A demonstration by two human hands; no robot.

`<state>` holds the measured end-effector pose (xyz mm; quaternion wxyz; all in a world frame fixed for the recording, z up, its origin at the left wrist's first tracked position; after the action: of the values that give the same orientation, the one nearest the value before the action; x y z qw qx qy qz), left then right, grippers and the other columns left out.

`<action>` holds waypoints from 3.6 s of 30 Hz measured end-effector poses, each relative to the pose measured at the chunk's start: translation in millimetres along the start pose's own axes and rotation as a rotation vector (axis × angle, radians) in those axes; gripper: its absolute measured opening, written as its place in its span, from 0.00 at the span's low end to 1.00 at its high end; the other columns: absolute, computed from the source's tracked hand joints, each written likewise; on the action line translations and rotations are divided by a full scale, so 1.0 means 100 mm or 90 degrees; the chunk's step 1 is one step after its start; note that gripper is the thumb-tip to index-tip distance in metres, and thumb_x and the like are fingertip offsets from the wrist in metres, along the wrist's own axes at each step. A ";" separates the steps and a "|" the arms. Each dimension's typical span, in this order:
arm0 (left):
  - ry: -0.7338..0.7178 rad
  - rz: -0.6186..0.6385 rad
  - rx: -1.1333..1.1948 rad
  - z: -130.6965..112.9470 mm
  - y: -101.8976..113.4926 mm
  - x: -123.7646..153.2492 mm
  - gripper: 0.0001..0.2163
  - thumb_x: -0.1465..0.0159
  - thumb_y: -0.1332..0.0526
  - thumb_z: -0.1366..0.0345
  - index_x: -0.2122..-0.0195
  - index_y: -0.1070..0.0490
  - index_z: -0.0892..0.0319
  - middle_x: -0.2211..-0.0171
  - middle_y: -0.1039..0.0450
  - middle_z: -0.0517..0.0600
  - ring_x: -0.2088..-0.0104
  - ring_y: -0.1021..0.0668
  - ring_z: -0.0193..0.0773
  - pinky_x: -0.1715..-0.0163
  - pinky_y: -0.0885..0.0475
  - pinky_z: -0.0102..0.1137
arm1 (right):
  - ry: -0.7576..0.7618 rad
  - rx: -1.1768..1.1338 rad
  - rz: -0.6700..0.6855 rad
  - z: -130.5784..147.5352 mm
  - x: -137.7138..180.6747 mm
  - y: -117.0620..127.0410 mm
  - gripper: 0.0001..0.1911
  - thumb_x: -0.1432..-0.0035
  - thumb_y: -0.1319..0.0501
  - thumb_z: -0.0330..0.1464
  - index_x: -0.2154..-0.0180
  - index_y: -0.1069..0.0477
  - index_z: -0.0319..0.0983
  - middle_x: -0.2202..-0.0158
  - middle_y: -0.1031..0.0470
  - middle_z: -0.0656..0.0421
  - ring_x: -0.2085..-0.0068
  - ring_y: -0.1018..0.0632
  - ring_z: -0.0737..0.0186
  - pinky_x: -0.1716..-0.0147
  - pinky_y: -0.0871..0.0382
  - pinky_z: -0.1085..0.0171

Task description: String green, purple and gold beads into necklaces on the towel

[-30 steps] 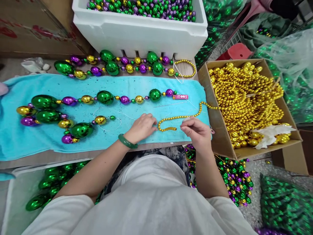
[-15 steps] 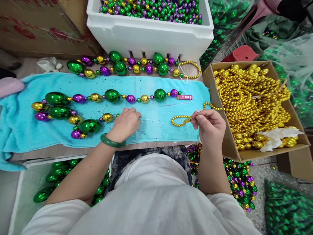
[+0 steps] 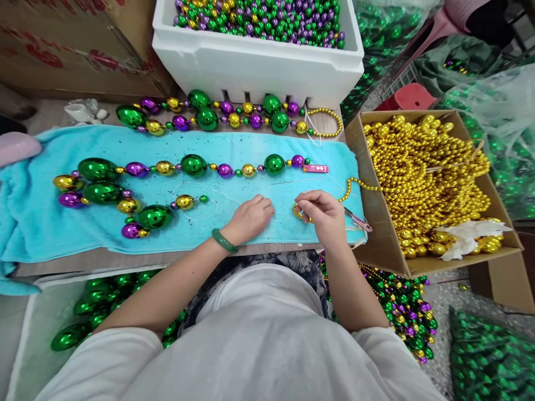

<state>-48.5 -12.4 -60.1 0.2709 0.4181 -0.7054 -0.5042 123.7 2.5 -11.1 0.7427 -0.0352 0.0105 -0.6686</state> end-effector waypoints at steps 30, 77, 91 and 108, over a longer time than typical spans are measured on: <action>0.284 -0.119 0.863 -0.13 0.26 0.03 0.12 0.44 0.35 0.56 0.66 0.29 0.60 0.70 0.28 0.47 0.70 0.24 0.36 0.76 0.24 0.29 | -0.173 -0.021 0.075 -0.16 -0.02 -0.35 0.14 0.60 0.28 0.40 0.74 0.27 0.38 0.81 0.26 0.62 0.81 0.33 0.70 0.82 0.39 0.67; 0.424 0.028 1.222 -0.06 0.06 -0.09 0.09 0.54 0.28 0.66 0.75 0.25 0.63 0.77 0.27 0.48 0.75 0.27 0.32 0.71 0.33 0.30 | -0.008 0.006 -0.039 -0.27 -0.23 -0.15 0.07 0.52 0.33 0.37 0.74 0.26 0.41 0.66 0.27 0.59 0.57 0.27 0.59 0.49 0.36 0.56; 0.357 -0.266 0.811 0.04 0.04 -0.07 0.08 0.49 0.31 0.60 0.73 0.20 0.58 0.71 0.25 0.48 0.65 0.26 0.36 0.58 0.33 0.33 | 0.371 0.492 0.035 -0.15 -0.01 -0.37 0.09 0.38 0.45 0.30 0.67 0.27 0.41 0.63 0.27 0.52 0.58 0.30 0.53 0.55 0.37 0.52; 0.500 -0.174 1.233 -0.01 -0.06 -0.12 0.09 0.55 0.29 0.63 0.75 0.24 0.62 0.75 0.26 0.48 0.72 0.27 0.32 0.68 0.33 0.29 | 0.424 0.600 -0.007 -0.21 -0.11 -0.29 0.08 0.38 0.47 0.26 0.67 0.31 0.39 0.63 0.30 0.52 0.58 0.33 0.52 0.56 0.37 0.52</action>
<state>-40.0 -3.3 -65.3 -0.0284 0.6660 -0.6163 0.4192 92.2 9.2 -30.6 0.6315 0.5116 -0.0553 -0.5800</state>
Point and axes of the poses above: each hand's wrist, its own x-axis away from the middle knuckle, its own y-axis out of the back of the hand, z = x × y, the point moved 4 cm from there along -x, towards the middle knuckle
